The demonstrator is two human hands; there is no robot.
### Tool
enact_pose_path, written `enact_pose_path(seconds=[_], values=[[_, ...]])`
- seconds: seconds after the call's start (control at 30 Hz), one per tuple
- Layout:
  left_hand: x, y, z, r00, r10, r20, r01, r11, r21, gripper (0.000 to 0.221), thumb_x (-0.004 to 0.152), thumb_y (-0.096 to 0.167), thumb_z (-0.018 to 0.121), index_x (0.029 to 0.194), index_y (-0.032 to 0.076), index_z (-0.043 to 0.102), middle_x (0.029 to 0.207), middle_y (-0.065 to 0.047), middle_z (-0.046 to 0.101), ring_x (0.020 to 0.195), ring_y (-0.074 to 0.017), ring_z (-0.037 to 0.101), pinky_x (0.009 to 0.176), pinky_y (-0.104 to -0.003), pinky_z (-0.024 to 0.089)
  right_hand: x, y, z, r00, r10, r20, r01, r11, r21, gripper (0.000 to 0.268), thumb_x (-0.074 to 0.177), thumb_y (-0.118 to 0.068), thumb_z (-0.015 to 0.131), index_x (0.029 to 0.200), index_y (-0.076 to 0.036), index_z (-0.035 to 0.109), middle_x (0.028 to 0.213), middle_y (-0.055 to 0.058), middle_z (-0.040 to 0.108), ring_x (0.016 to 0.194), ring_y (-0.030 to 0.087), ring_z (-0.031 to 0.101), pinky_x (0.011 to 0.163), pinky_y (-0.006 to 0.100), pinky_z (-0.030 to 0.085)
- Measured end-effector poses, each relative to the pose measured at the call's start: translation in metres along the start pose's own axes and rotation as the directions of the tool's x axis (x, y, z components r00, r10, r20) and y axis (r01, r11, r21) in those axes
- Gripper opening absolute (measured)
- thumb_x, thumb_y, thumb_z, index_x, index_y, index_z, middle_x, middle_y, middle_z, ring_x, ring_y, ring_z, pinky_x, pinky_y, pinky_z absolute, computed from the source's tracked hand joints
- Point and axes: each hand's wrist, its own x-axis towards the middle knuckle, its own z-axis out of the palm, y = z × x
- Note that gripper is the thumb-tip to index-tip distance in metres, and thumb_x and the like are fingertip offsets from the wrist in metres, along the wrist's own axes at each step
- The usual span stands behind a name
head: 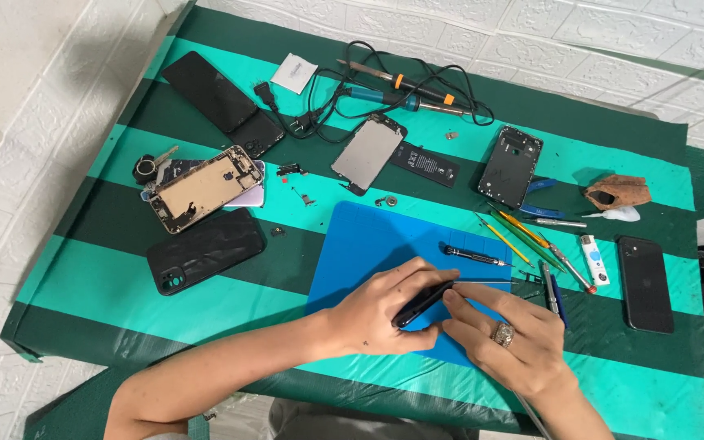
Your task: Disassembling a smartphone to inspect or replace internal components using specialized tools on a repair bench.
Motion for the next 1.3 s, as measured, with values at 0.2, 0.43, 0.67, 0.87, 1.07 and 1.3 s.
enact_pose_path(seconds=[0.2, 0.43, 0.67, 0.87, 1.07, 1.3], values=[[-0.002, -0.002, 0.003, 1.0, 0.03, -0.005, -0.029, 0.999, 0.039, 0.064, 0.095, 0.022, 0.074, 0.149, 0.003, 0.044, 0.128, -0.015, 0.057, 0.111, -0.0334, 0.067, 0.093, -0.043, 0.061, 0.008, 0.002, -0.01, 0.996, -0.006, 0.085, 0.002, 0.999, 0.047, 0.013, 0.098, -0.012, 0.062, 0.092, -0.003, 0.07, 0.098, 0.013, 0.076, 0.095, 0.035, 0.077, 0.076, 0.041, 0.066], [0.004, 0.009, -0.002, 0.994, -0.046, -0.102, 0.035, 0.994, -0.1, 0.056, 0.098, 0.027, 0.067, 0.145, 0.002, 0.048, 0.125, -0.016, 0.059, 0.109, -0.0292, 0.063, 0.098, -0.04, 0.055, 0.015, 0.012, 0.0, 0.998, 0.048, 0.042, -0.056, 0.977, 0.207, 0.011, 0.098, -0.009, 0.061, 0.095, -0.002, 0.068, 0.098, 0.013, 0.076, 0.094, 0.034, 0.077, 0.079, 0.036, 0.064], [0.007, 0.004, -0.009, 0.984, -0.051, -0.172, 0.034, 0.994, -0.102, 0.055, 0.09, 0.025, 0.076, 0.137, 0.005, 0.056, 0.115, -0.012, 0.061, 0.102, -0.0252, 0.059, 0.09, -0.037, 0.051, 0.02, 0.011, 0.0, 1.0, 0.017, 0.017, -0.021, 0.971, 0.237, 0.018, 0.1, -0.012, 0.054, 0.089, -0.002, 0.064, 0.085, 0.009, 0.071, 0.092, 0.035, 0.079, 0.077, 0.036, 0.064], [0.009, -0.005, -0.016, 0.984, -0.084, -0.16, 0.039, 0.962, -0.269, 0.053, 0.092, 0.026, 0.079, 0.137, 0.009, 0.057, 0.12, -0.01, 0.063, 0.104, -0.0229, 0.067, 0.093, -0.035, 0.06, 0.014, 0.006, 0.012, 0.956, 0.291, -0.039, -0.25, 0.878, 0.409, 0.002, 0.093, 0.0, 0.066, 0.092, 0.0, 0.067, 0.093, 0.014, 0.077, 0.098, 0.034, 0.083, 0.086, 0.038, 0.07], [0.006, 0.001, -0.011, 0.993, -0.095, -0.069, 0.076, 0.968, -0.24, 0.054, 0.097, 0.028, 0.073, 0.145, 0.01, 0.055, 0.12, -0.009, 0.061, 0.107, -0.024, 0.062, 0.093, -0.036, 0.053, 0.004, 0.005, 0.019, 0.854, 0.514, -0.077, -0.382, 0.722, 0.577, 0.007, 0.083, 0.002, 0.076, 0.084, 0.001, 0.069, 0.094, 0.019, 0.074, 0.095, 0.033, 0.079, 0.086, 0.036, 0.068], [0.008, 0.007, -0.012, 0.999, -0.042, -0.032, 0.035, 0.977, -0.21, 0.048, 0.097, 0.023, 0.071, 0.14, 0.005, 0.056, 0.122, -0.011, 0.061, 0.11, -0.0254, 0.064, 0.1, -0.037, 0.054, 0.005, 0.006, 0.019, 0.96, 0.234, -0.151, -0.15, 0.89, 0.43, 0.008, 0.085, -0.004, 0.076, 0.089, 0.003, 0.074, 0.093, 0.017, 0.073, 0.085, 0.03, 0.078, 0.079, 0.032, 0.067]])
